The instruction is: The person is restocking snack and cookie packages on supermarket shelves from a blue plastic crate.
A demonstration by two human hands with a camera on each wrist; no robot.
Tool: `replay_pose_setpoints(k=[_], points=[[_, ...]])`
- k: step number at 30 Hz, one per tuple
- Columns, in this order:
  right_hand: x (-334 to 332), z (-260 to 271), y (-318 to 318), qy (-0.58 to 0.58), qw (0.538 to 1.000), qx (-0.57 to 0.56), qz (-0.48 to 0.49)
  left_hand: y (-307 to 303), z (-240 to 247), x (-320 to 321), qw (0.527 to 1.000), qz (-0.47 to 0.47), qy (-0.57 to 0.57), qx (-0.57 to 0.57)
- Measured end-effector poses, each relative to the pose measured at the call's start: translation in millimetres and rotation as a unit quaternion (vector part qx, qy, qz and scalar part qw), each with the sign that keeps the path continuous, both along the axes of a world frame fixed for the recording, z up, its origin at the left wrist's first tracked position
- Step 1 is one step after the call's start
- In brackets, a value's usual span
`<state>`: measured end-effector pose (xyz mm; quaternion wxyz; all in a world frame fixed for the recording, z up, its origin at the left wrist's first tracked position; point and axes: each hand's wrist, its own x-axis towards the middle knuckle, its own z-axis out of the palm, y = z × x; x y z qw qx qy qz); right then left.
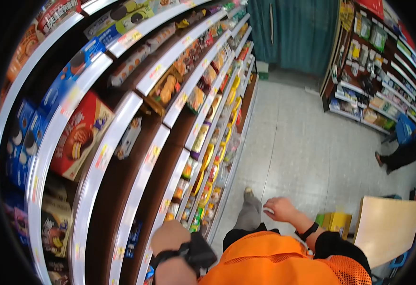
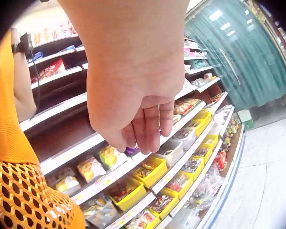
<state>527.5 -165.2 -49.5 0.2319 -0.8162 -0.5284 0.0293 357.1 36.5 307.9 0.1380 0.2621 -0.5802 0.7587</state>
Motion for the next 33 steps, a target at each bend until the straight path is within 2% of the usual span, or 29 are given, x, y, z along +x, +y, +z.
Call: replay_pose_setpoints(k=[2,3,4,5,7,8,9,10,12,13,14,16,17,18,20,21,22,23,26,28,30,33], points=[[33,-2,-2,-0.022,1.000,0.002,-0.011,38,-98,43,0.965,0.143,0.141,-0.169],[39,-4,-6,-0.022,0.999,0.006,-0.022,54,-96,21,0.818,0.308,0.484,0.037],[52,-1,-3,-0.031,0.999,0.004,-0.023,66,-109,52,0.739,0.349,0.571,0.082],[93,13,-4,-0.038,0.999,0.008,-0.028,67,-133,110,0.683,0.316,0.657,0.048],[123,22,7,-0.028,0.998,0.049,-0.022,83,-205,142,0.530,0.318,0.785,0.046],[135,38,7,-0.029,0.998,0.044,-0.019,82,-232,143,0.530,0.315,0.786,0.041],[153,61,20,-0.024,0.999,0.035,-0.026,90,-251,143,0.313,0.359,0.875,0.093],[175,80,34,-0.018,0.999,0.026,-0.032,98,-269,144,0.077,0.380,0.912,0.135],[228,104,56,-0.063,0.993,0.094,-0.023,99,-315,144,0.189,0.316,0.922,0.124],[250,124,70,-0.090,0.989,0.105,-0.043,93,-319,145,0.195,0.283,0.932,0.117],[265,148,85,-0.117,0.984,0.116,-0.063,91,-308,147,0.195,0.287,0.931,0.111],[292,197,117,-0.181,0.957,0.228,-0.015,83,-286,149,0.087,0.181,0.966,0.166],[321,216,140,-0.189,0.951,0.246,0.006,82,-292,159,0.108,0.194,0.963,0.151],[344,235,162,-0.198,0.944,0.264,0.021,82,-289,169,0.106,0.198,0.964,0.141],[367,278,203,-0.248,0.909,0.329,0.070,75,-277,173,0.260,0.243,0.932,0.064],[374,298,221,-0.239,0.900,0.349,0.103,70,-267,175,0.256,0.248,0.933,0.053],[384,315,239,-0.230,0.890,0.369,0.136,65,-253,179,0.276,0.239,0.931,0.019],[399,330,259,-0.245,0.882,0.373,0.151,61,-239,185,0.296,0.231,0.927,-0.015],[427,366,314,-0.258,0.864,0.392,0.184,51,-206,194,0.305,0.212,0.924,-0.089],[438,380,336,-0.243,0.900,0.312,0.186,45,-192,191,0.299,0.239,0.916,-0.121],[447,404,354,-0.186,0.919,0.249,0.244,39,-182,210,0.284,0.285,0.899,-0.174],[449,407,369,-0.171,0.928,0.208,0.257,35,-182,214,0.299,0.296,0.880,-0.222]])
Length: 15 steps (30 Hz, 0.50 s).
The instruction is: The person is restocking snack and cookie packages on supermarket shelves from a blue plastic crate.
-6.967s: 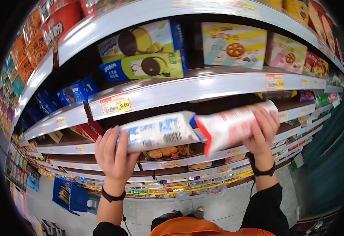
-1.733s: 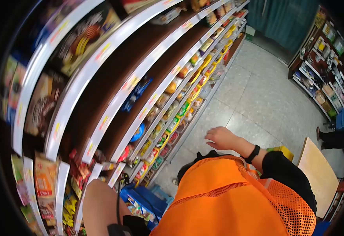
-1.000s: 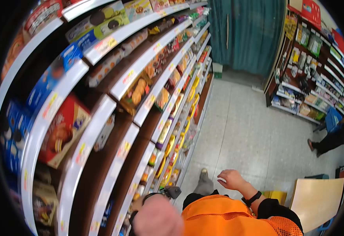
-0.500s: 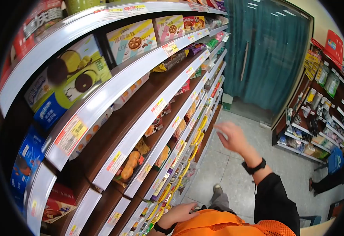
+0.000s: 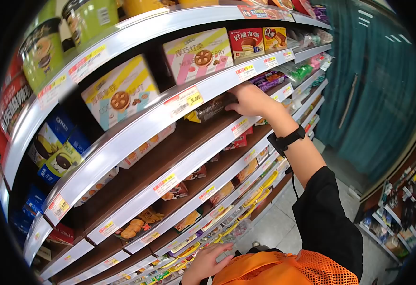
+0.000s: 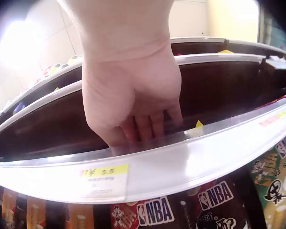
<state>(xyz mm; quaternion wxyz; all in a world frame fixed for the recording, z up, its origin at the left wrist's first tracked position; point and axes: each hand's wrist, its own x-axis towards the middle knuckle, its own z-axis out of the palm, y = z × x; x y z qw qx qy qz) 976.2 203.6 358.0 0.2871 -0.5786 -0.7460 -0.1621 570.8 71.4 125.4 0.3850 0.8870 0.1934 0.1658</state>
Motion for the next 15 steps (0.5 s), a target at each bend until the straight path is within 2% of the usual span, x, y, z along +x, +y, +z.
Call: replay_pose_setpoints(k=[1,3,5,9,11,12,13,15], points=[[0,3,0,0.000,1.000,-0.027,-0.008,0,3,5,1.000,0.023,-0.005,0.009],[2,-6,10,-0.068,0.997,0.023,0.000,-1,14,17,0.999,0.048,-0.008,0.020],[-2,-12,18,-0.104,0.994,0.019,0.005,-1,24,25,0.997,0.070,-0.032,0.003],[-6,-7,13,-0.077,0.993,0.070,0.055,15,40,38,0.995,0.070,-0.061,0.039],[-13,-9,1,-0.093,0.988,0.109,0.057,19,44,43,0.984,0.111,-0.124,0.057],[-17,-10,-8,-0.113,0.972,0.191,0.077,23,44,42,0.981,0.122,-0.144,0.042],[-18,-14,-14,-0.113,0.972,0.193,0.079,25,46,43,0.981,0.123,-0.144,0.044],[-18,-22,-27,-0.111,0.966,0.204,0.112,29,49,44,0.954,0.169,-0.235,-0.075]])
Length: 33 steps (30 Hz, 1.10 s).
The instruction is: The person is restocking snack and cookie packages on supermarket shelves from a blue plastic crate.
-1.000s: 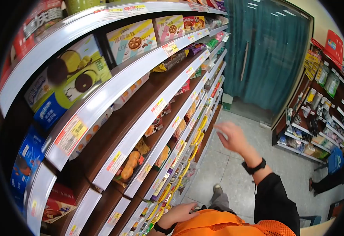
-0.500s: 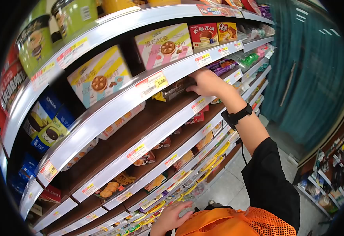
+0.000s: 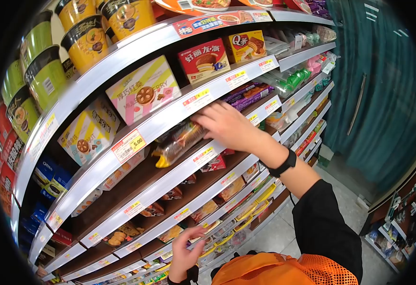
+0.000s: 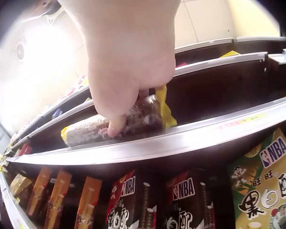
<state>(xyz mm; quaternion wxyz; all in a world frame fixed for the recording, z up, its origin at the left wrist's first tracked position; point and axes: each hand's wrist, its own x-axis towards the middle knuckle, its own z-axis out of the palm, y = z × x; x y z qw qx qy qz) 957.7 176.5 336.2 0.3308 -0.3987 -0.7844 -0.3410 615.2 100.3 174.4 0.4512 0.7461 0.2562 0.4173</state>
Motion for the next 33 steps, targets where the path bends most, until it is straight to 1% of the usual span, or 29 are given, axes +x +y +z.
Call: replay_pose_setpoints(k=[1,2,4,5,6,8,10,12,13,14,16,17,18,19,20,22,23,24,26,28,29,30,32,33], points=[[-1,-2,-9,-0.011,0.997,0.069,0.032,7,-4,-5,0.999,-0.022,-0.013,-0.027],[-3,-7,-15,-0.011,0.997,0.070,0.032,7,0,0,0.999,-0.022,-0.012,-0.026],[-5,-20,-28,-0.041,0.986,0.159,0.008,9,18,13,0.990,-0.018,-0.133,-0.045],[-4,-26,-34,-0.070,0.979,0.189,-0.023,10,24,18,0.990,-0.005,-0.134,-0.052],[-3,-30,-42,-0.070,0.979,0.189,-0.020,10,31,24,0.990,-0.003,-0.134,-0.052],[-2,-35,-59,-0.074,0.973,0.216,-0.019,8,42,35,0.970,-0.015,-0.225,-0.087],[0,-46,-73,-0.083,0.969,0.231,-0.003,7,44,37,0.971,-0.005,-0.220,-0.092],[-3,-59,-84,-0.085,0.969,0.222,0.074,7,44,38,0.949,-0.076,-0.252,-0.175],[-7,-66,-89,-0.103,0.969,0.204,0.099,2,46,43,0.948,-0.076,-0.261,-0.162],[-12,-74,-95,-0.118,0.968,0.185,0.119,-2,48,46,0.946,-0.077,-0.261,-0.174],[-18,-81,-101,-0.132,0.970,0.174,0.111,-11,57,46,0.950,-0.054,-0.253,-0.177],[-19,-85,-98,-0.126,0.976,0.139,0.115,-11,52,39,0.950,-0.049,-0.252,-0.178],[-20,-88,-97,-0.119,0.980,0.104,0.119,-8,40,26,0.955,-0.046,-0.227,-0.185],[-20,-85,-94,-0.101,0.982,0.065,0.143,-7,29,14,0.960,-0.044,-0.202,-0.191],[-14,-77,-88,-0.102,0.982,0.066,0.147,-6,21,9,0.960,-0.040,-0.204,-0.189],[7,-52,-76,-0.006,0.989,-0.012,0.149,-7,11,-1,0.987,0.039,-0.102,-0.115],[21,-42,-61,0.028,0.992,0.010,0.120,-15,13,-4,0.991,0.059,-0.045,-0.107],[39,-35,-42,0.062,0.993,0.032,0.090,-19,6,-11,0.994,0.059,0.007,-0.092],[74,-22,-15,0.074,0.996,0.045,0.021,-26,-16,-17,0.992,0.052,0.041,-0.105],[99,-12,4,0.091,0.993,-0.059,-0.038,-34,-39,-21,0.987,0.049,0.080,-0.134],[103,-9,12,0.103,0.992,-0.065,-0.021,-41,-52,-25,0.985,0.058,0.083,-0.138],[103,0,15,0.117,0.986,-0.117,-0.005,-47,-54,-23,0.984,0.066,0.086,-0.142],[101,13,14,0.119,0.965,-0.220,-0.075,-58,-55,-23,0.981,0.071,0.097,-0.155],[102,15,14,0.108,0.961,-0.240,-0.088,-62,-57,-23,0.978,0.073,0.119,-0.157]])
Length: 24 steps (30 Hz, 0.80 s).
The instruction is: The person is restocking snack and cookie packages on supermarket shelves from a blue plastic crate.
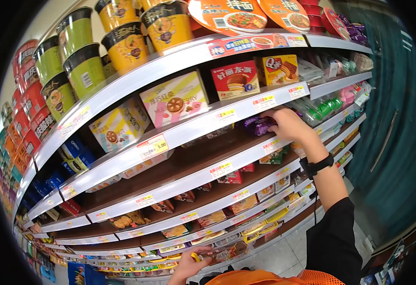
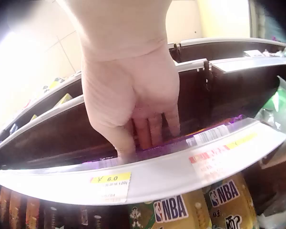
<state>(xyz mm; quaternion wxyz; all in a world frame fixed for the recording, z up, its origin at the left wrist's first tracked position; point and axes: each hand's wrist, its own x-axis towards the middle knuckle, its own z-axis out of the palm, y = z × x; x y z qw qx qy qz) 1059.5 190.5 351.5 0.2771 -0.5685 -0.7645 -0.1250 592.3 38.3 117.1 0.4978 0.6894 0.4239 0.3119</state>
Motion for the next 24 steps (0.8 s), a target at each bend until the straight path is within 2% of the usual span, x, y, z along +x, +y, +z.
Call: replay_pose_setpoints(k=[1,3,5,7,9,10,11,12,14,15,17,19,20,22,23,24], points=[[0,2,0,-0.003,1.000,-0.003,0.006,-4,-2,0,1.000,-0.001,0.021,-0.005],[0,2,1,-0.021,0.999,-0.015,-0.021,-9,-3,1,0.999,0.009,-0.012,-0.032],[7,-3,-1,-0.053,0.998,-0.019,-0.020,-8,-2,2,1.000,0.000,-0.006,-0.006],[8,-10,-17,-0.091,0.992,0.068,-0.055,-8,-1,1,0.999,0.008,-0.018,-0.030],[4,-23,-23,-0.078,0.985,0.148,-0.038,-23,-7,-1,0.999,0.018,-0.015,-0.043],[0,-26,-28,-0.060,0.976,0.207,0.017,-26,-20,-4,0.999,0.027,-0.023,-0.041],[-9,-25,-33,-0.038,0.979,0.195,0.044,-36,-23,-4,0.997,0.057,-0.031,-0.047],[-9,-33,-37,-0.026,0.969,0.238,0.066,-44,-20,-3,0.997,0.053,-0.031,-0.055],[-11,-44,-57,-0.029,0.961,0.264,0.084,-56,-24,-4,0.997,0.039,-0.046,-0.052],[-9,-53,-61,-0.038,0.951,0.288,0.105,-61,-33,-5,0.994,0.077,-0.054,-0.058],[-3,-65,-86,-0.052,0.932,0.339,0.119,-64,-48,-2,0.999,0.028,-0.021,-0.039],[6,-88,-114,-0.080,0.914,0.389,0.082,-66,-48,6,0.998,0.036,-0.025,-0.047],[-7,-95,-123,-0.074,0.905,0.404,0.113,-76,-52,4,0.998,0.032,-0.030,-0.055],[-52,-111,-133,-0.021,0.897,0.401,0.187,-99,-68,-16,0.994,0.086,-0.044,-0.056],[-56,-132,-135,0.029,0.914,0.352,0.200,-100,-79,-27,0.993,0.095,-0.052,-0.042],[-84,-133,-133,0.069,0.903,0.316,0.283,-104,-88,-37,0.992,0.114,-0.045,-0.030]])
